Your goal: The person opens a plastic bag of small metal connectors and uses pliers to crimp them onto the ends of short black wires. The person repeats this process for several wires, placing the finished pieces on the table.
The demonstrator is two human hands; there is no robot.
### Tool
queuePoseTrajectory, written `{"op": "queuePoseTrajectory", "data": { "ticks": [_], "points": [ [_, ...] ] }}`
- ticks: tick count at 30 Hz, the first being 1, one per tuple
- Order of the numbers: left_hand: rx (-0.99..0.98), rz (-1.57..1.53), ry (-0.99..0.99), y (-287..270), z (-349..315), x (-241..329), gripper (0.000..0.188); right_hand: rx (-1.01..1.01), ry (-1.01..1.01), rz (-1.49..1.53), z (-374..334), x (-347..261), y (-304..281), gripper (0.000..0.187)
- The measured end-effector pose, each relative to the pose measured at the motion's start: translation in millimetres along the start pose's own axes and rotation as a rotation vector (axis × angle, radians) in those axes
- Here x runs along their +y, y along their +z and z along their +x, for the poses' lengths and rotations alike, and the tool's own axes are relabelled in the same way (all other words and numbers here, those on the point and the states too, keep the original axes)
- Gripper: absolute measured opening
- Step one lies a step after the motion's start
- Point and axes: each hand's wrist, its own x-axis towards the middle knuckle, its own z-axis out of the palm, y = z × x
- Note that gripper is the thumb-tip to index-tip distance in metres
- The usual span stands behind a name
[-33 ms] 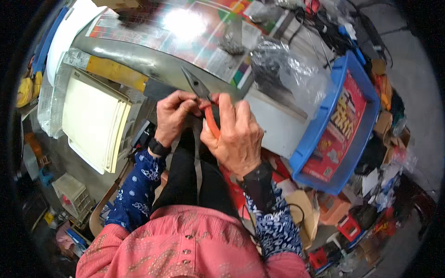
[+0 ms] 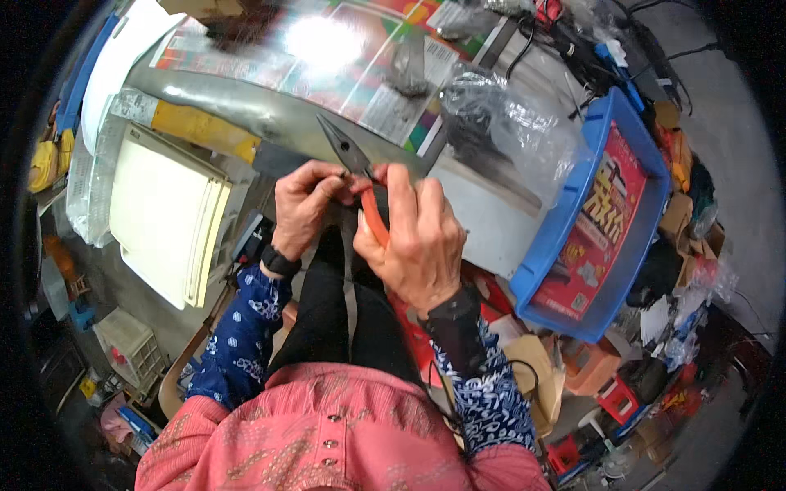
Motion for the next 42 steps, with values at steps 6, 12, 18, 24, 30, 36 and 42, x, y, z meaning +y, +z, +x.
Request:
{"op": "queuePoseTrajectory", "data": {
  "ticks": [6,12,18,24,30,36,42],
  "points": [
    [0.025,-0.15,-0.066,-1.6,-6.1,22.0,0.013,0.091,-0.001,-0.077,-14.5,49.7,6.7,0.058],
    [0.063,-0.171,-0.267,1.6,-19.7,44.2,0.014,0.028,0.08,-0.174,-39.2,93.4,24.4,0.058],
    [0.073,-0.102,-0.351,0.7,-30.4,53.0,0.017,0.002,0.118,-0.155,-48.5,107.9,30.6,0.059],
    [0.038,-0.053,-0.304,-3.2,-35.3,54.3,0.019,0.03,0.099,-0.227,-50.2,109.6,32.4,0.061],
    [0.043,-0.119,-0.273,-1.3,-35.0,55.1,0.025,0.033,0.093,-0.251,-51.1,110.4,33.5,0.063],
    [0.052,-0.28,-0.36,-0.8,-37.0,60.4,0.023,0.023,0.104,-0.266,-51.1,108.5,32.7,0.064],
    [0.102,-0.313,-0.414,-1.1,-35.3,60.0,0.022,-0.017,0.139,-0.25,-48.2,104.1,29.0,0.066]
  ]
}}
